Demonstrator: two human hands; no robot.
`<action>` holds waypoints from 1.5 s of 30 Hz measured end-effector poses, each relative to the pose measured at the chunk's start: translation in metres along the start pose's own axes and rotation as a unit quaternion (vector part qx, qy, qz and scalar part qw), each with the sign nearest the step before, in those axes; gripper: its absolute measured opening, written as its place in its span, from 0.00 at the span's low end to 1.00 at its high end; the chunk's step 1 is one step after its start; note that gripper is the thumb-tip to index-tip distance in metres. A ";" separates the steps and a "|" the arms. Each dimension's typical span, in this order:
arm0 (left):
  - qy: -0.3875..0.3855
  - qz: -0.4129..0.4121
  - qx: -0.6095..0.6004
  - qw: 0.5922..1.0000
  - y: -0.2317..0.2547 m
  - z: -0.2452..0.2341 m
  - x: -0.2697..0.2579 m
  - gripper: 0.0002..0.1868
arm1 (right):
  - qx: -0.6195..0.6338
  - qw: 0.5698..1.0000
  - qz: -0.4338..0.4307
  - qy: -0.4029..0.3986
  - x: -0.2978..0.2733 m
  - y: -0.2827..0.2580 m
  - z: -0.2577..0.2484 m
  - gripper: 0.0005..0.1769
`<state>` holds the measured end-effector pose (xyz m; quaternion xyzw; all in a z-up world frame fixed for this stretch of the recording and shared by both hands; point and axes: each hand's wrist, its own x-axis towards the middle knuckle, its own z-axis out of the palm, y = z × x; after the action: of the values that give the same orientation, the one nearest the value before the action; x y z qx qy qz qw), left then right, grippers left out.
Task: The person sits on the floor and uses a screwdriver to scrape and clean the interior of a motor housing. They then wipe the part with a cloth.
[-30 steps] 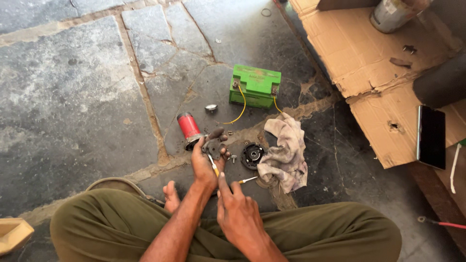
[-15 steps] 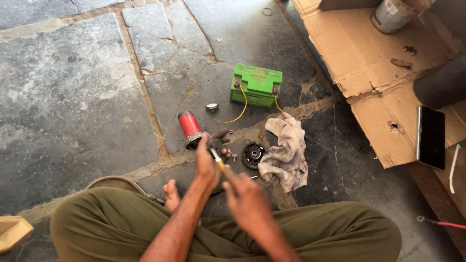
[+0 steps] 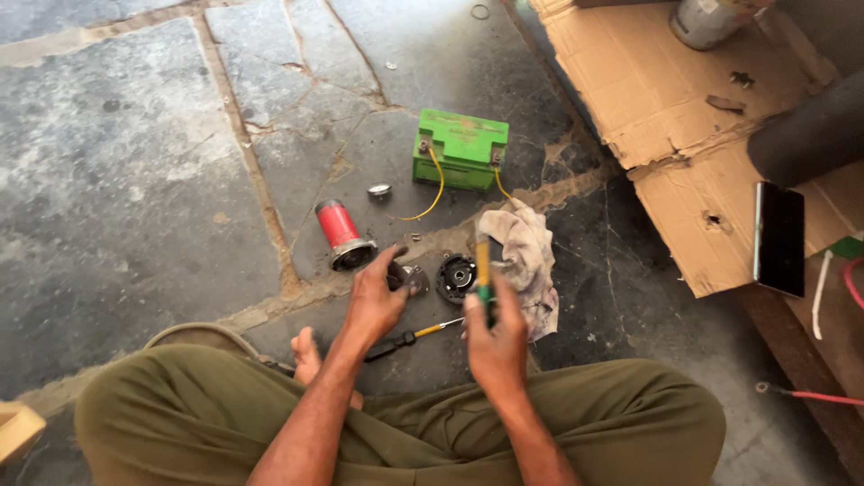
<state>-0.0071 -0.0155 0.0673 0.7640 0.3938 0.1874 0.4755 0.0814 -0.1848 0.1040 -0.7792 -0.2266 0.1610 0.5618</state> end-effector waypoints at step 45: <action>-0.029 -0.177 -0.752 0.635 -0.020 0.000 0.011 0.21 | -0.012 0.997 0.000 -0.080 -0.030 -0.019 0.025 0.22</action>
<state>-0.0082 -0.0020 0.0485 0.0631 0.2302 0.3089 0.9206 0.0406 -0.1758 0.1138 -0.7708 -0.2721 0.2200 0.5324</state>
